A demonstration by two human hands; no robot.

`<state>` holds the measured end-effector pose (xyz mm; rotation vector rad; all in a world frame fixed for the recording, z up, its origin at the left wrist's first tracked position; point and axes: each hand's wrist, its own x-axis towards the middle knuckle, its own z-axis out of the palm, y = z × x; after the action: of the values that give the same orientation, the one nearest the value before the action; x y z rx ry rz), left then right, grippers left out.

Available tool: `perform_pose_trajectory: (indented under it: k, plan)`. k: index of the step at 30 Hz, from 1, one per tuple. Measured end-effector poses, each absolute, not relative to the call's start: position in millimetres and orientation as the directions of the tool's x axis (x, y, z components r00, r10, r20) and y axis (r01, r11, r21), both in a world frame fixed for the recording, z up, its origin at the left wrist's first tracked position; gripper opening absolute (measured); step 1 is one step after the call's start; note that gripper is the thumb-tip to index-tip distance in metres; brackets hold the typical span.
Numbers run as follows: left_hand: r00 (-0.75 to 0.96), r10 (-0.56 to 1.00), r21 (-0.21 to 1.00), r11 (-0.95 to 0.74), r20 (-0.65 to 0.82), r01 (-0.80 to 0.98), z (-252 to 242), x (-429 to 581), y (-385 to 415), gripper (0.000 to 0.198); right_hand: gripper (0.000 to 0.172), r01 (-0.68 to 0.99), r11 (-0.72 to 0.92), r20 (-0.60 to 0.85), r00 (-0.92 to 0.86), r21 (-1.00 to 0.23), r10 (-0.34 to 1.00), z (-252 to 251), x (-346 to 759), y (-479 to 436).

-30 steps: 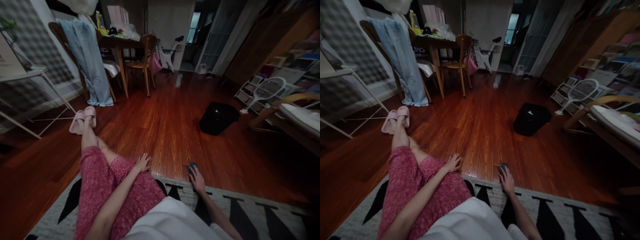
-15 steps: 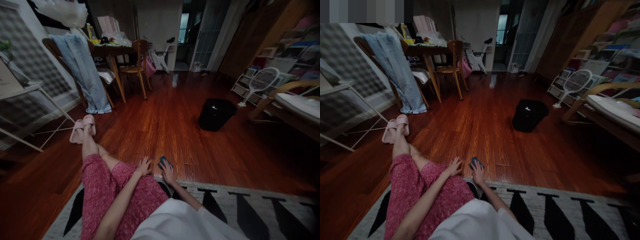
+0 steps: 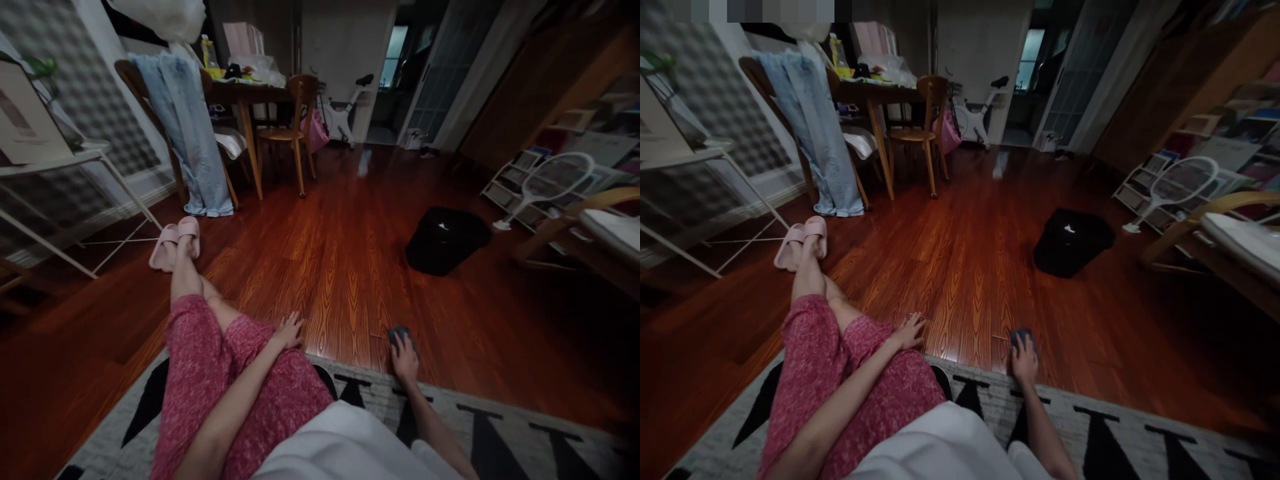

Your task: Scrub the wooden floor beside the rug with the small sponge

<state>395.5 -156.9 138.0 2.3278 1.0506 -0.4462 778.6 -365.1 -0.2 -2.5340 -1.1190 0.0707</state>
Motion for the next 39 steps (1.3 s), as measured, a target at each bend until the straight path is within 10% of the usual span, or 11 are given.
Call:
perform_pose_trajectory:
  k: [7, 15, 23, 27, 33, 39]
  plan:
    - [0.632, 0.574, 0.342, -0.538, -0.521, 0.770, 141, 397, -158, 0.078, 0.063, 0.380, -0.770, 0.132, 0.921, -0.513, 0.367, -3, 779, -356]
    - [0.606, 0.586, 0.303, -0.536, -0.538, 0.788, 145, 399, -159, 0.078, 0.055, 0.862, -0.299, 0.064, 0.354, -0.410, 0.933, 11, 617, -257]
    - [0.605, 0.603, 0.315, -0.523, -0.519, 0.792, 140, 400, -159, 0.076, 0.049, 0.884, 0.153, 0.054, -0.144, -0.441, 0.988, 16, 637, -269]
    - [0.615, 0.599, 0.336, -0.519, -0.514, 0.786, 134, 400, -157, 0.077, 0.051, 0.915, -0.132, 0.134, 0.196, -0.382, 0.971, 4, 745, -327]
    - [0.626, 0.584, 0.349, -0.524, -0.517, 0.777, 130, 400, -156, 0.077, 0.059, 0.542, -0.713, 0.112, 0.823, -0.444, 0.556, -10, 863, -406]
    - [0.608, 0.580, 0.317, -0.529, -0.542, 0.787, 131, 404, -155, 0.079, 0.061, 0.344, -0.770, 0.219, 0.939, -0.537, 0.267, -2, 803, -341]
